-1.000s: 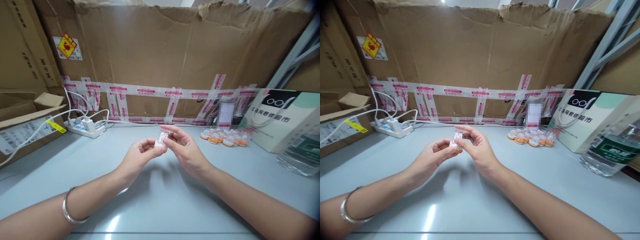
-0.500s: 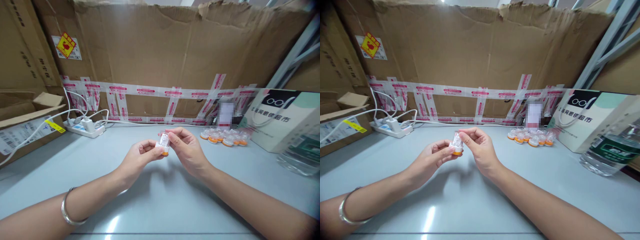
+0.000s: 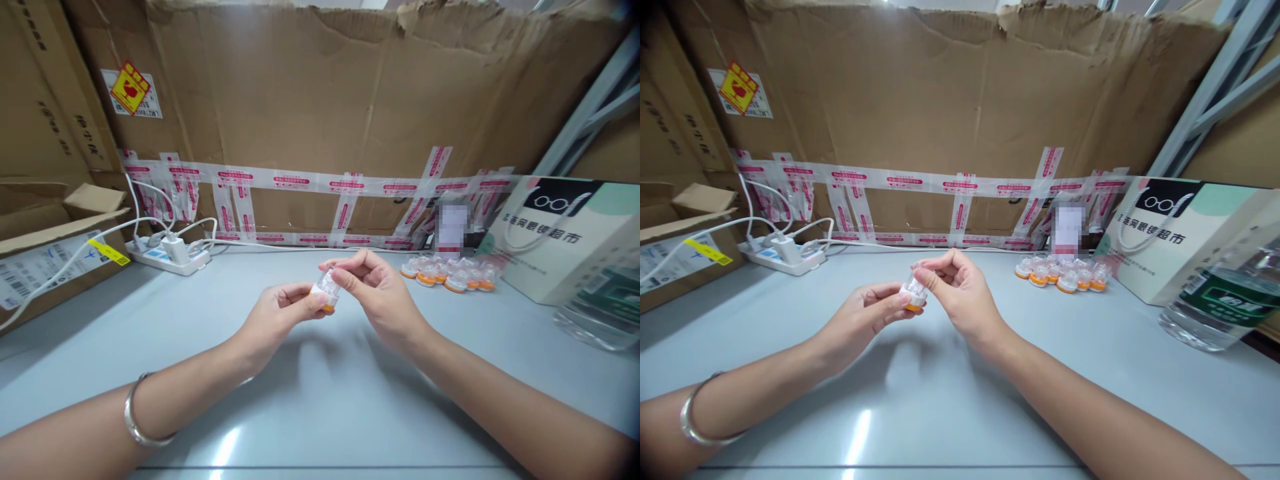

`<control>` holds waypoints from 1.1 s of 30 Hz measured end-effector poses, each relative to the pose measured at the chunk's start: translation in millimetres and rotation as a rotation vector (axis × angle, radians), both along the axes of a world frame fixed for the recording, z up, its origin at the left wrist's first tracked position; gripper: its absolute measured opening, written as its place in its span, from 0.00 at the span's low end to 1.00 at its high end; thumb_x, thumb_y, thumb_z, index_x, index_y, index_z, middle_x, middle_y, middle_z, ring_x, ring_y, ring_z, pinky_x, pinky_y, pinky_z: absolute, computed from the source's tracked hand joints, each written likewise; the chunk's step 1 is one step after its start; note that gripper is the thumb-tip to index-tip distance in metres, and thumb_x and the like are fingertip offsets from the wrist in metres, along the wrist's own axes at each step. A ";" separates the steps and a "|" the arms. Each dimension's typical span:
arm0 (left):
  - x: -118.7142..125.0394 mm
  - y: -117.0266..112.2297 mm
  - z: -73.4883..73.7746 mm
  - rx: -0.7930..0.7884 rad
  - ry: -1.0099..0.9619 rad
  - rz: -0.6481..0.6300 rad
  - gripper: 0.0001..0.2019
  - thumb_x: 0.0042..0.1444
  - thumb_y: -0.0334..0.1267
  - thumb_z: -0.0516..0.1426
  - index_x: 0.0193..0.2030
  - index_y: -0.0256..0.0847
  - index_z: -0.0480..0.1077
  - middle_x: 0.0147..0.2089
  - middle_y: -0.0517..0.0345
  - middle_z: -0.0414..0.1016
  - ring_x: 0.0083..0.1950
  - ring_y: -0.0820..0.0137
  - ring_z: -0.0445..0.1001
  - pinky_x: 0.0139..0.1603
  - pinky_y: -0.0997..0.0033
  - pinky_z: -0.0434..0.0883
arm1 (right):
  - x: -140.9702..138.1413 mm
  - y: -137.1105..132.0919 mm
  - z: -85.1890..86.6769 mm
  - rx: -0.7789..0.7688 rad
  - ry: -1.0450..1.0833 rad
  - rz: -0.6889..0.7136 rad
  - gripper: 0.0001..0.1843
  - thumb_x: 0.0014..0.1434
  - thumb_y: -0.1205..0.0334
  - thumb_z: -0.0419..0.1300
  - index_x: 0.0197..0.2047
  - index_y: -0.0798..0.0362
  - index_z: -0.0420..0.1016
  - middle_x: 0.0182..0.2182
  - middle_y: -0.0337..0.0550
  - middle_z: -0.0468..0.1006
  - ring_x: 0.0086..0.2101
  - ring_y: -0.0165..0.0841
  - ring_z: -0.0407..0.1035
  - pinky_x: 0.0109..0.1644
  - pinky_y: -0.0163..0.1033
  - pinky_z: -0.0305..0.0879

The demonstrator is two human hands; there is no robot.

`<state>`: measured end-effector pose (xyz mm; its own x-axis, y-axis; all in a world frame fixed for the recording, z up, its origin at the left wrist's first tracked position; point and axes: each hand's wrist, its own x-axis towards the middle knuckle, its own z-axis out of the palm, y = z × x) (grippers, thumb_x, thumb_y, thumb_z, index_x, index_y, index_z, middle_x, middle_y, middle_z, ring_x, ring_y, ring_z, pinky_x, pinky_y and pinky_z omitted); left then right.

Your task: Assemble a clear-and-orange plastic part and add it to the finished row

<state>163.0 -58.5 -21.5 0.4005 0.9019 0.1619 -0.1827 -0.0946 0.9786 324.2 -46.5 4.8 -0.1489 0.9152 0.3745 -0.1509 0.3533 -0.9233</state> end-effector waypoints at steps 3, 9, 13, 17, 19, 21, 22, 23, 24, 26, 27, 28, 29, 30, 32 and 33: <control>-1.4 -0.1 0.3 0.014 -0.017 -0.025 0.12 0.56 0.42 0.57 0.41 0.37 0.75 0.42 0.51 0.76 0.45 0.66 0.72 0.52 0.63 0.68 | 0.4 -3.0 2.6 0.020 0.005 0.064 0.08 0.52 0.61 0.64 0.31 0.51 0.67 0.37 0.40 0.78 0.39 0.30 0.71 0.42 0.38 0.66; -0.6 -1.5 1.6 0.031 0.022 0.005 0.12 0.55 0.42 0.58 0.41 0.38 0.76 0.41 0.52 0.76 0.45 0.66 0.72 0.51 0.64 0.68 | -2.1 -2.8 -3.5 0.036 0.016 0.036 0.08 0.50 0.61 0.65 0.34 0.50 0.70 0.34 0.39 0.77 0.36 0.28 0.70 0.39 0.36 0.66; 2.6 -1.8 0.3 -0.012 0.065 0.071 0.12 0.51 0.43 0.61 0.39 0.38 0.75 0.41 0.53 0.77 0.46 0.64 0.73 0.51 0.64 0.68 | -5.4 -2.4 -10.4 -0.006 0.037 -0.043 0.12 0.45 0.59 0.68 0.29 0.50 0.68 0.27 0.34 0.74 0.30 0.25 0.67 0.35 0.33 0.63; 2.8 2.4 -1.7 -0.081 -0.001 0.095 0.12 0.49 0.42 0.63 0.39 0.39 0.73 0.39 0.55 0.77 0.44 0.67 0.74 0.53 0.64 0.67 | -5.7 -1.7 -9.5 -0.065 0.057 0.004 0.12 0.50 0.53 0.64 0.35 0.49 0.71 0.32 0.35 0.73 0.35 0.26 0.67 0.41 0.35 0.62; 1.8 5.0 -0.7 -0.094 -0.057 0.104 0.12 0.49 0.41 0.63 0.39 0.39 0.73 0.39 0.56 0.77 0.45 0.69 0.73 0.54 0.65 0.67 | -5.1 -0.4 -9.3 -0.101 0.095 0.026 0.16 0.53 0.49 0.61 0.42 0.47 0.70 0.39 0.38 0.73 0.42 0.29 0.66 0.47 0.38 0.61; 0.7 7.0 1.8 -0.123 -0.119 0.127 0.11 0.49 0.40 0.63 0.39 0.38 0.72 0.40 0.56 0.77 0.46 0.70 0.73 0.55 0.68 0.66 | -5.3 1.3 -12.2 -0.138 0.124 0.007 0.18 0.53 0.47 0.59 0.44 0.47 0.68 0.44 0.39 0.71 0.47 0.31 0.64 0.51 0.40 0.59; 0.3 7.8 3.2 -0.146 -0.148 0.142 0.11 0.49 0.39 0.63 0.39 0.37 0.72 0.41 0.55 0.76 0.46 0.70 0.73 0.55 0.68 0.66 | -6.0 2.1 -15.1 -0.154 0.124 -0.010 0.18 0.53 0.46 0.59 0.43 0.47 0.68 0.44 0.40 0.71 0.48 0.32 0.64 0.52 0.41 0.59; 0.0 8.5 4.5 -0.171 -0.171 0.158 0.12 0.49 0.38 0.64 0.39 0.37 0.71 0.41 0.55 0.76 0.46 0.70 0.73 0.55 0.68 0.66 | -7.1 2.6 -18.7 -0.171 0.116 -0.026 0.18 0.53 0.46 0.60 0.43 0.47 0.67 0.44 0.39 0.70 0.47 0.32 0.64 0.52 0.41 0.58; -0.3 9.1 5.4 -0.193 -0.185 0.176 0.12 0.48 0.37 0.64 0.39 0.37 0.71 0.41 0.54 0.76 0.46 0.70 0.73 0.55 0.68 0.66 | -8.7 2.8 -22.8 -0.186 0.104 -0.038 0.19 0.52 0.47 0.61 0.42 0.48 0.67 0.42 0.39 0.70 0.46 0.31 0.65 0.52 0.41 0.58; -0.8 10.2 5.8 -0.206 -0.182 0.208 0.13 0.47 0.37 0.64 0.39 0.36 0.71 0.41 0.54 0.76 0.46 0.69 0.73 0.55 0.68 0.65 | -12.9 2.2 -30.6 -0.214 0.085 -0.042 0.20 0.49 0.48 0.63 0.41 0.48 0.66 0.39 0.38 0.70 0.43 0.30 0.66 0.51 0.41 0.59; -1.1 10.7 5.3 -0.193 -0.166 0.220 0.13 0.47 0.38 0.64 0.39 0.36 0.71 0.40 0.55 0.75 0.46 0.69 0.72 0.54 0.67 0.65 | -15.2 1.3 -33.7 -0.234 0.085 -0.027 0.21 0.48 0.50 0.65 0.41 0.49 0.66 0.38 0.37 0.70 0.42 0.30 0.66 0.51 0.41 0.59; -1.5 11.2 4.4 -0.169 -0.142 0.229 0.13 0.47 0.39 0.64 0.38 0.36 0.71 0.40 0.55 0.75 0.46 0.69 0.72 0.54 0.67 0.65 | -17.3 0.2 -35.9 -0.259 0.094 -0.003 0.21 0.46 0.51 0.66 0.40 0.49 0.65 0.38 0.38 0.71 0.42 0.30 0.67 0.51 0.41 0.59; -1.8 11.5 3.2 -0.138 -0.113 0.234 0.13 0.48 0.40 0.64 0.38 0.37 0.71 0.40 0.56 0.75 0.46 0.69 0.71 0.53 0.67 0.64 | -19.0 -1.0 -37.2 -0.289 0.113 0.026 0.21 0.45 0.52 0.67 0.40 0.50 0.66 0.38 0.38 0.72 0.42 0.30 0.67 0.51 0.41 0.59; -2.1 11.8 2.0 -0.107 -0.083 0.236 0.12 0.49 0.41 0.63 0.39 0.38 0.71 0.41 0.56 0.75 0.45 0.69 0.71 0.52 0.67 0.64 | -20.3 -2.1 -37.6 -0.324 0.138 0.060 0.21 0.45 0.53 0.68 0.40 0.51 0.66 0.38 0.39 0.73 0.42 0.30 0.68 0.52 0.41 0.59; -2.6 11.9 0.2 -0.064 -0.032 0.228 0.12 0.51 0.43 0.61 0.40 0.39 0.72 0.43 0.56 0.75 0.46 0.68 0.70 0.52 0.66 0.62 | -21.7 -3.8 -36.9 -0.391 0.204 0.134 0.21 0.45 0.55 0.68 0.40 0.51 0.67 0.36 0.40 0.76 0.41 0.30 0.70 0.53 0.42 0.59; -2.7 11.8 -0.3 -0.053 -0.017 0.223 0.13 0.51 0.43 0.61 0.41 0.40 0.72 0.44 0.56 0.75 0.46 0.68 0.69 0.52 0.66 0.62 | -21.9 -4.3 -36.0 -0.416 0.243 0.166 0.21 0.45 0.55 0.68 0.40 0.52 0.68 0.35 0.39 0.77 0.41 0.30 0.70 0.54 0.42 0.59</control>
